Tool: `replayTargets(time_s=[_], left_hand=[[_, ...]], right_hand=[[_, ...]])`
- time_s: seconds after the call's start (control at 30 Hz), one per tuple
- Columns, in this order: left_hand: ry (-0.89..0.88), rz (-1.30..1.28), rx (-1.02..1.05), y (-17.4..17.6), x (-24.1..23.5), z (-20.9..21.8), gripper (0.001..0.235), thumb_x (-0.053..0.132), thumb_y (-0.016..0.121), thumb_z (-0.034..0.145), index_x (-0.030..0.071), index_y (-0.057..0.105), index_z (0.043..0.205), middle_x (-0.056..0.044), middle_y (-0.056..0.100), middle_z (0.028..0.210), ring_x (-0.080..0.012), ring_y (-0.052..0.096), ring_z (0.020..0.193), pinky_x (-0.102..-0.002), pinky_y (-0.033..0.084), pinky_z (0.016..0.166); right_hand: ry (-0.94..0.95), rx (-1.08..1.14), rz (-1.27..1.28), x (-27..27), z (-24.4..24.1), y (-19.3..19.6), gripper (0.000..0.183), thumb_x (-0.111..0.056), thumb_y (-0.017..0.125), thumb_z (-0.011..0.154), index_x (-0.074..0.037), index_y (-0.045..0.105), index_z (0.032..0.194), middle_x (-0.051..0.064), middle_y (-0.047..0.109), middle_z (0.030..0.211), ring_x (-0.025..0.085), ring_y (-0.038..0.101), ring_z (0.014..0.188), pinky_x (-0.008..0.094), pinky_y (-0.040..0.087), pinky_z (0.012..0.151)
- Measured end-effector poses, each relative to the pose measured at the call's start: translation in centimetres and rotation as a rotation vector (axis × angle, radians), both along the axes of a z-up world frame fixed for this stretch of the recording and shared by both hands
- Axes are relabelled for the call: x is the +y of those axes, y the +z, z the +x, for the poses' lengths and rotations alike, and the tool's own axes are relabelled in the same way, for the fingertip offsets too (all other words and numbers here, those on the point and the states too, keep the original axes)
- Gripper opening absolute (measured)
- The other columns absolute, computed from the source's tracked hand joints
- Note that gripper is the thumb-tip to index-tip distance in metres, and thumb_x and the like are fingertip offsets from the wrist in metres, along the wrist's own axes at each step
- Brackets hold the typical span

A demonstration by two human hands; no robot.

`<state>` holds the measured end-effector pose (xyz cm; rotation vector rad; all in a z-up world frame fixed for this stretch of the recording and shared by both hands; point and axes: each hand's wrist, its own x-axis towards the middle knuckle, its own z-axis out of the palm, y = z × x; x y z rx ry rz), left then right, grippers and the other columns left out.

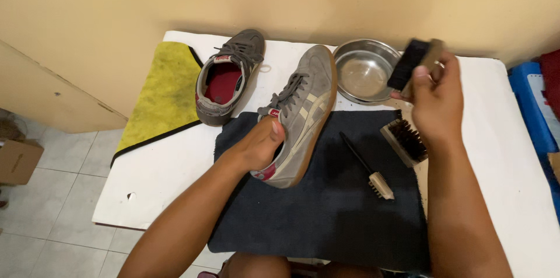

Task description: The person scrubs a grey sneaker using a small brush and a larger brush, dipping the brushes into a metal bowl of water. They clean the upper, sides, and sole of the shoe, then wipe it with a yellow cloth.

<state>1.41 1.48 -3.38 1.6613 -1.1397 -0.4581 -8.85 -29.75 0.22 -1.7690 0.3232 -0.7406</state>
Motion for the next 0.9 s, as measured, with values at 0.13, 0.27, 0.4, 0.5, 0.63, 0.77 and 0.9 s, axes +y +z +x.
replayTargets(time_s=[0.13,0.27,0.4,0.5,0.63,0.77,0.9], left_hand=[[0.043,0.088,-0.081,-1.1,0.1,-0.2,0.074,0.087,-0.004,0.084,0.018,0.017,0.064,0.005,0.020,0.060,-0.0120,0.021,0.059,-0.039,0.015,0.054],[0.099,0.135,-0.228,-2.0,-0.1,-0.7,0.075,0.081,-0.004,0.089,0.015,0.016,0.060,0.001,0.017,0.056,-0.0161,0.021,0.052,-0.043,0.016,0.051],[0.056,0.141,-0.284,-1.5,-0.3,-1.5,0.074,0.073,0.000,0.095,0.014,0.018,0.054,-0.001,0.016,0.050,-0.0171,0.020,0.046,-0.042,0.016,0.049],[0.049,0.115,-0.276,-1.2,-0.3,-1.6,0.074,0.071,-0.002,0.096,0.014,0.019,0.054,-0.001,0.020,0.049,-0.0180,0.024,0.044,-0.042,0.019,0.049],[0.063,0.154,-0.282,-1.5,-0.4,-1.5,0.074,0.070,-0.004,0.096,0.012,0.019,0.056,-0.003,0.018,0.053,-0.0193,0.025,0.048,-0.044,0.021,0.052],[0.067,0.175,-0.282,-1.2,-0.4,-1.7,0.074,0.071,-0.004,0.095,0.013,0.018,0.055,-0.002,0.018,0.051,-0.0179,0.023,0.048,-0.042,0.021,0.051],[0.063,0.165,-0.305,-1.4,-0.4,-2.0,0.074,0.071,-0.004,0.096,0.014,0.018,0.054,-0.002,0.019,0.049,-0.0184,0.023,0.045,-0.043,0.019,0.050]], right_hand=[[0.083,-0.112,0.449,-0.5,-0.4,-0.7,0.027,-0.024,0.053,0.110,-0.021,0.047,0.136,0.000,0.061,0.128,0.020,0.067,0.115,0.043,0.066,0.093],[0.148,-0.085,0.288,0.5,-0.8,-1.0,0.040,-0.022,0.062,0.102,-0.010,0.051,0.139,0.003,0.062,0.131,0.019,0.064,0.119,0.043,0.061,0.104],[-0.106,-0.050,-0.413,0.2,-0.8,-1.9,0.044,-0.023,0.068,0.105,-0.005,0.057,0.144,0.012,0.058,0.124,0.025,0.062,0.111,0.034,0.049,0.092],[-0.075,-0.048,-0.309,2.8,-1.4,0.3,0.044,-0.034,0.061,0.109,-0.002,0.054,0.139,0.007,0.060,0.101,0.019,0.069,0.078,0.027,0.051,0.065],[0.078,-0.139,-0.126,0.7,-0.8,-2.3,0.041,-0.032,0.056,0.110,-0.006,0.038,0.137,0.013,0.051,0.109,0.027,0.070,0.088,0.031,0.056,0.070],[0.245,-0.246,0.636,-1.4,-0.3,-4.4,0.033,-0.023,0.065,0.102,-0.023,0.056,0.134,0.002,0.065,0.116,0.024,0.066,0.096,0.027,0.051,0.080],[0.292,-0.277,0.829,0.3,-0.5,-3.0,0.041,-0.055,0.084,0.079,-0.027,0.072,0.107,0.000,0.071,0.110,0.021,0.057,0.086,0.027,0.039,0.066]])
